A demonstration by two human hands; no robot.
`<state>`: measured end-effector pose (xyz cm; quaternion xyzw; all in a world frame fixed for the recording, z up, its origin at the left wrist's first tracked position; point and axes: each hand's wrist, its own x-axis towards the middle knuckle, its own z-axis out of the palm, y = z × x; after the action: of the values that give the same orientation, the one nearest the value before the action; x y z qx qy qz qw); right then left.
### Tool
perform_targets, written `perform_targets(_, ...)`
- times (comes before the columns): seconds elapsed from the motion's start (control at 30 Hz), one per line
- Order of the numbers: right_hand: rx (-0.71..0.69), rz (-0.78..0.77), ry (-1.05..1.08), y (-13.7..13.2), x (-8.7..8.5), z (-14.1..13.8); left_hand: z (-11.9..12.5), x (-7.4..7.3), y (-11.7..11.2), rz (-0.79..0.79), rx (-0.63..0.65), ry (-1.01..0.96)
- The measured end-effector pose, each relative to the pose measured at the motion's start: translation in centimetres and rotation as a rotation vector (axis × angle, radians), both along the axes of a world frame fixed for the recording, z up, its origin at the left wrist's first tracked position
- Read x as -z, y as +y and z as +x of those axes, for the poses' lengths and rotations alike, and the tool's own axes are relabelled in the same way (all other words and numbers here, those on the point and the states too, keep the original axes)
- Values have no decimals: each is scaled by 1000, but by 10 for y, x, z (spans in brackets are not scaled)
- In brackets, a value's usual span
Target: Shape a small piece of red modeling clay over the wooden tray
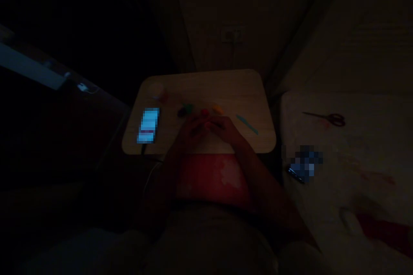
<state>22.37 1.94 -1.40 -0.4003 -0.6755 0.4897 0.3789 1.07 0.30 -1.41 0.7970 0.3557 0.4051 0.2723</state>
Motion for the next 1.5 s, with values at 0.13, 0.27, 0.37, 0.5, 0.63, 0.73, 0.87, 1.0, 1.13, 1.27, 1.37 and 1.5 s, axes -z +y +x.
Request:
perform_targets(0.13, 24, -20, 33, -2, 0, -5, -2, -1, 1, 11, -54, -21)
perform_targets(0.27, -3, -63, 40, -4, -3, -10, -6, -1, 2, 9, -104, -11)
perform_targets(0.37, 2, -56, 36, -6, -3, -12, -7, -1, 2, 41, -119, -21)
perform_targets(0.5, -9, -3, 18, -5, -1, -12, -6, -4, 2, 61, -126, -37)
perform_targets(0.63, -14, 55, -39, -4, 2, -11, -4, -7, 0, 80, -180, -51)
perform_targets(0.73, -16, 64, -47, -5, 3, -11, -2, -8, -1, 91, -238, -43)
perform_targets(0.87, -25, 47, -16, -5, 3, -12, -3, -5, 0, 103, -246, 3)
perform_targets(1.0, -9, 73, -34, -4, 3, -11, -5, 0, 2, 132, -153, 39)
perform_targets(1.13, -36, 95, -85, -3, 3, -10, -5, 1, 3, 130, -140, 5)
perform_targets(1.27, -53, 122, -78, -3, 2, -10, -7, 1, 3, 124, -164, -33)
perform_targets(1.37, -51, 87, -37, -3, 4, -11, -7, 2, 4, 111, -184, -38)
perform_targets(1.5, -35, 53, 38, -2, 7, -12, -7, 0, 4, 92, -194, -20)
